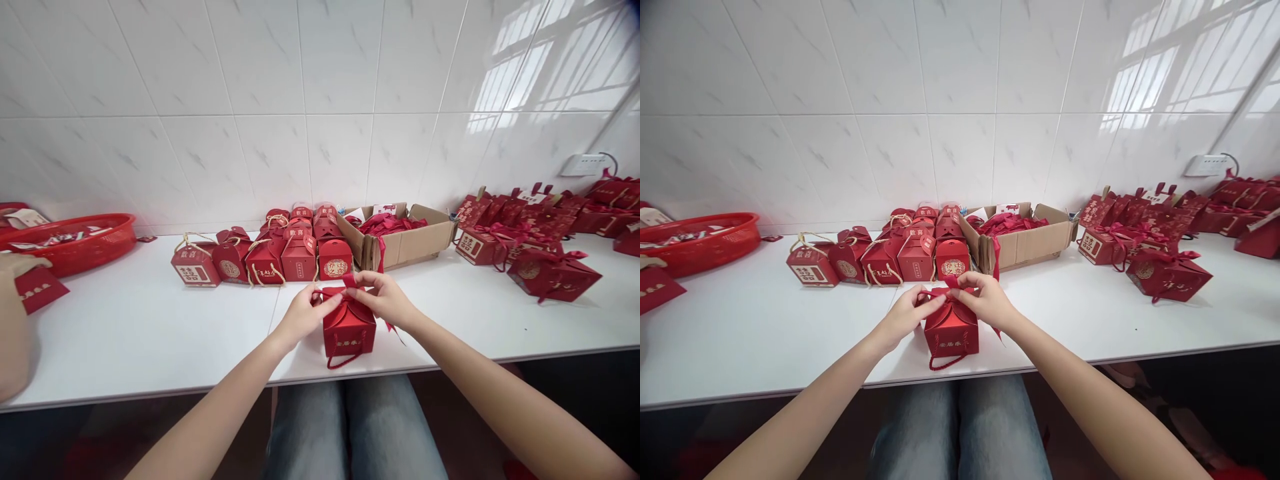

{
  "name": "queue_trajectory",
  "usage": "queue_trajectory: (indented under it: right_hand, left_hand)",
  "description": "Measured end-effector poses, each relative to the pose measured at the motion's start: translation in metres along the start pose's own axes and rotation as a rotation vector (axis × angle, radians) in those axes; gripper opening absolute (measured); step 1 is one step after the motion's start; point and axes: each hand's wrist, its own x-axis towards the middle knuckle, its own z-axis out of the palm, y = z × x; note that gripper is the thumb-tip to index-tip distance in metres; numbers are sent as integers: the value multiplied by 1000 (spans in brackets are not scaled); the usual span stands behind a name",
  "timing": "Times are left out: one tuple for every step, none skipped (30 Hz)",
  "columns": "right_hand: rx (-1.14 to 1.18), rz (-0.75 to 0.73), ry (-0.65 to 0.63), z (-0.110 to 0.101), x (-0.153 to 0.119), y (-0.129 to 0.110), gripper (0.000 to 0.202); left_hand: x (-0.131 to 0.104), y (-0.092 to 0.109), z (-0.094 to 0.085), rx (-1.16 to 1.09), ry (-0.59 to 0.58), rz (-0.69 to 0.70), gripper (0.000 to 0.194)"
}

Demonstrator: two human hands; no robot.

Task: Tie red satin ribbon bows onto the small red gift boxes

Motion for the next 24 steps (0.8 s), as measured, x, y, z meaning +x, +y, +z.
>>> queue_trajectory:
  right_hand:
    - [80,40,-7,-1,0,1,27]
    - [133,70,-19,-3,-1,3,30]
    - [160,88,-28,-5,-2,4,32]
    - [167,96,-32,-7,-2,5,33]
    - [164,95,-31,-9,-3,6,33]
    - [158,91,-27,-10,-4,7,33]
    - [154,89,-24,-11,-4,8,33]
    - [151,92,-20,-11,-5,9,33]
    - [148,99,-13,-10,-5,9,33]
    - [138,107,-2,-10,-5,9,33]
    - [125,115,12,-9,-6,8,32]
    - [114,122,25,-7,-6,7,31]
    - [106,123,34,-6,-6,5,30]
    - [94,121,36,-5,-6,3,28]
    - [74,116,33,-5,-6,1,26]
    - [44,108,29,-4,-5,-1,24]
    - [0,97,26,-4,-5,-4,22]
    - [-56,83,27,-4,-4,-5,19]
    - [-115,70,32,-3,-3,-7,17]
    - [-166,58,39,-3,-2,-8,15]
    - [-209,52,48,-2,0,-8,13]
    - [-246,54,61,0,1,-9,13]
    - [-283,61,79,1,2,-9,12]
    - [-322,70,102,4,3,-9,13]
  left_hand:
    - [-2,1,-1,-18,-1,-25,36]
    - [-3,1,-1,-23,2,-42,38]
    - [-4,0,-2,-15,7,-44,40]
    - [-5,-1,-2,6,10,-34,40]
    - [-5,-3,-2,35,8,-16,40]
    - [-5,-5,-2,66,8,4,39]
    - [-5,-6,-3,98,13,21,38]
    - [-5,-7,-3,129,22,32,37]
    - [-5,-8,-3,160,35,39,36]
    - [-4,-8,-3,188,49,44,36]
    - [-4,-8,-3,215,65,51,35]
    - [-4,-8,-3,239,80,59,34]
    - [-4,-7,-2,260,91,68,33]
    - [-4,-5,-1,279,103,78,32]
    - [-4,-4,0,296,117,87,31]
    - [-4,-3,1,315,130,92,30]
    - [-5,-1,2,334,143,93,30]
    - [-5,0,3,353,157,94,31]
    - [-5,0,3,374,171,95,31]
    - [-6,1,4,397,184,97,32]
    - [-6,1,4,419,195,100,34]
    - [-6,2,3,442,203,106,35]
    - [-6,3,3,464,205,112,37]
    - [-6,5,2,483,198,124,37]
